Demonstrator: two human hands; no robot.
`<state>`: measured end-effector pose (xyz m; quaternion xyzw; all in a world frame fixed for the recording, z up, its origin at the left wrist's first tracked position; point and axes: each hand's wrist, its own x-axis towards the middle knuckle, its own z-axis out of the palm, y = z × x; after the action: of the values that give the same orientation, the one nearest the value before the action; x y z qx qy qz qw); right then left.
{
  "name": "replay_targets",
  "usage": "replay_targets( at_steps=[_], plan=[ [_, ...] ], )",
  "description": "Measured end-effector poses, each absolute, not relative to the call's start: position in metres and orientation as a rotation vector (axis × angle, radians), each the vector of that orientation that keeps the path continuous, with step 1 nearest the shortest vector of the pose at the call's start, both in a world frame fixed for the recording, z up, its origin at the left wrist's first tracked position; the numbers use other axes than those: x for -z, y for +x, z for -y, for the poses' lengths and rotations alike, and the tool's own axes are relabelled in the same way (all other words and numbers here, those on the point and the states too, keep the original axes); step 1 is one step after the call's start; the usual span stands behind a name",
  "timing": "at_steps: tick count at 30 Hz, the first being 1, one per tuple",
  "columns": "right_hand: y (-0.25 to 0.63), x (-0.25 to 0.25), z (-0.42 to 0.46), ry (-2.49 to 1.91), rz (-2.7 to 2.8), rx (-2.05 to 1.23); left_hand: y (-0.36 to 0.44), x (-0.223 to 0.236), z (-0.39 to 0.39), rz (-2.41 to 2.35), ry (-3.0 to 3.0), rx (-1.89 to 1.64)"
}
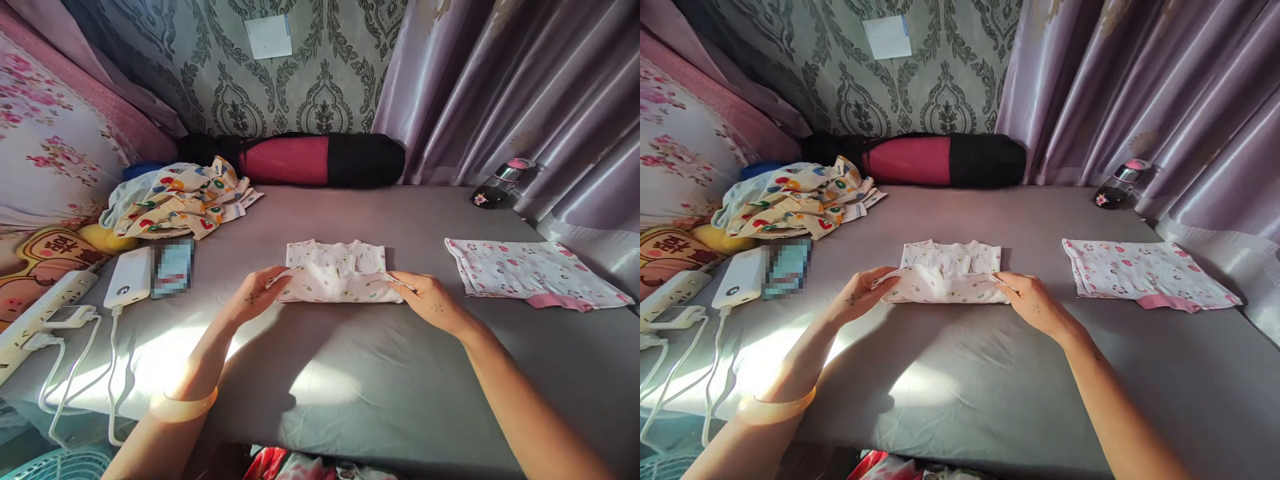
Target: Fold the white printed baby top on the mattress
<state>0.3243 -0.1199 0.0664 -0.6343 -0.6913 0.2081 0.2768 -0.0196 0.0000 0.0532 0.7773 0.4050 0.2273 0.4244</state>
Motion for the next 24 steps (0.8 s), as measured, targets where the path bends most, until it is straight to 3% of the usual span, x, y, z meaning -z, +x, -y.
replay_targets(
  at_steps=[11,24],
  plan=[
    [0.327,-0.040,0.069,-1.841,1.962,-0.049,0.020,-0.033,-0.050,-1.235,2.338,-0.681],
    [0.329,-0.030,0.039,-2.105,1.903,-0.019,0.041,-0.019,-0.071,-1.499,2.375,-0.571]
  ],
)
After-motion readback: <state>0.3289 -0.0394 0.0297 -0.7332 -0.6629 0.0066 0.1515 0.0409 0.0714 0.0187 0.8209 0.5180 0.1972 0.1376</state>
